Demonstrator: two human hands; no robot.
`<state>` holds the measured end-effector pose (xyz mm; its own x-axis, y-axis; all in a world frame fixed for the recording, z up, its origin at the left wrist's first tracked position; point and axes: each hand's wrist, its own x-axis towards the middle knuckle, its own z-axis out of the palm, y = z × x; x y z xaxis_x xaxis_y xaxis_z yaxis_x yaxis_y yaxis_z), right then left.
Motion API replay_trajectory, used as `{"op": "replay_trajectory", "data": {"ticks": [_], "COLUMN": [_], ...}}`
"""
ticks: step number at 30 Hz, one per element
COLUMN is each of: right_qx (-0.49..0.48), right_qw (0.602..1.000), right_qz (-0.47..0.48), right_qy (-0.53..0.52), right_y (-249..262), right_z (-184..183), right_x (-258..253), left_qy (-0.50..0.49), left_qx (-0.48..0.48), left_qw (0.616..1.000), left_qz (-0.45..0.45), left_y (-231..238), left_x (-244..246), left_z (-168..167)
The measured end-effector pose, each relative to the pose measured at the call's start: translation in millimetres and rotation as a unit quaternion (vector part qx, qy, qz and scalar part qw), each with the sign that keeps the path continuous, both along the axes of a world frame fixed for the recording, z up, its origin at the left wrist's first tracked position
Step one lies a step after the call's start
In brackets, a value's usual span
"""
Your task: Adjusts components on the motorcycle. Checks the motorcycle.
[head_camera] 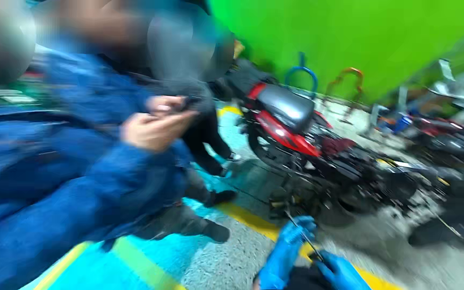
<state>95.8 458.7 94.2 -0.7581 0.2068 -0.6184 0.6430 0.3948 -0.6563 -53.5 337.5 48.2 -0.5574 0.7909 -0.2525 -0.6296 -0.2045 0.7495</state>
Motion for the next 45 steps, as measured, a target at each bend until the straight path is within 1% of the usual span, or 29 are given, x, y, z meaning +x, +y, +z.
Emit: {"op": "replay_trajectory", "data": {"ticks": [2, 5, 6, 9, 12, 16, 20, 22, 25, 27, 29, 32, 36, 39, 41, 45], "right_qx": [0.020, 0.008, 0.001, -0.019, -0.018, -0.009, 0.001, 0.002, -0.005, -0.019, -0.033, -0.023, -0.004, -0.001, -0.006, -0.009], "right_qw": [0.998, 0.997, 0.997, 0.995, 0.994, 0.993, 0.990, 0.990, 0.990, 0.990, 0.991, 0.992, 0.991, 0.991, 0.992, 0.993], "right_qz": [0.000, -0.015, -0.025, -0.035, -0.042, -0.064, -0.098, -0.104, -0.104, -0.089, -0.076, -0.075, -0.090, -0.090, -0.086, -0.083], "right_qy": [0.062, 0.073, 0.078, 0.097, 0.102, 0.101, 0.098, 0.091, 0.097, 0.106, 0.109, 0.101, 0.096, 0.094, 0.090, 0.082], "right_y": [6.0, 6.1, 3.4, -1.2, -2.6, 1.5, 3.4, 3.8, 4.0, 1.8, -0.8, 0.2, 3.7, 1.4, -0.3, -0.1], "right_z": [-21.2, -34.1, -35.9, -38.6, -39.0, -38.4, -37.3, -37.4, -38.5, -37.8, -34.4, -31.7, -32.4, -34.1, -33.6, -35.5], "right_x": [5.6, 10.3, 12.5, 17.0, 19.9, 23.3, 28.2, 30.6, 32.2, 32.2, 31.2, 30.9, 32.9, 34.4, 34.6, 33.2], "left_qy": [0.010, 0.031, 0.029, 0.006, -0.040, -0.097, -0.106, -0.078, 0.008, 0.026, 0.015, -0.042, -0.095, -0.116, -0.108, -0.056], "left_qx": [-0.022, -0.110, -0.125, -0.102, -0.033, -0.016, -0.001, -0.029, -0.100, -0.109, -0.092, -0.049, -0.028, -0.036, -0.055, -0.076], "left_qw": [1.000, 0.991, 0.989, 0.991, 0.998, 0.995, 0.993, 0.996, 0.995, 0.992, 0.994, 0.998, 0.995, 0.992, 0.993, 0.995], "left_qz": [-0.001, 0.063, 0.075, 0.085, 0.031, -0.030, -0.052, -0.041, 0.027, 0.058, 0.063, 0.019, -0.029, -0.021, -0.011, 0.026], "left_y": [2.7, 6.4, 7.0, 11.3, 11.1, 15.9, 18.7, 19.6, 23.5, 23.8, 24.4, 22.8, 17.3, 14.5, 14.8, 16.1], "left_x": [-2.9, -2.2, -2.9, -7.1, -10.1, -10.2, -13.3, -13.6, -8.6, -7.5, -8.4, -10.8, -10.7, -8.4, -8.5, -7.1], "left_z": [4.3, 15.9, 19.1, 16.3, 3.6, 4.5, 5.7, 7.2, 12.1, 13.9, 13.1, 9.7, 6.2, 5.3, 6.3, 12.4]}}
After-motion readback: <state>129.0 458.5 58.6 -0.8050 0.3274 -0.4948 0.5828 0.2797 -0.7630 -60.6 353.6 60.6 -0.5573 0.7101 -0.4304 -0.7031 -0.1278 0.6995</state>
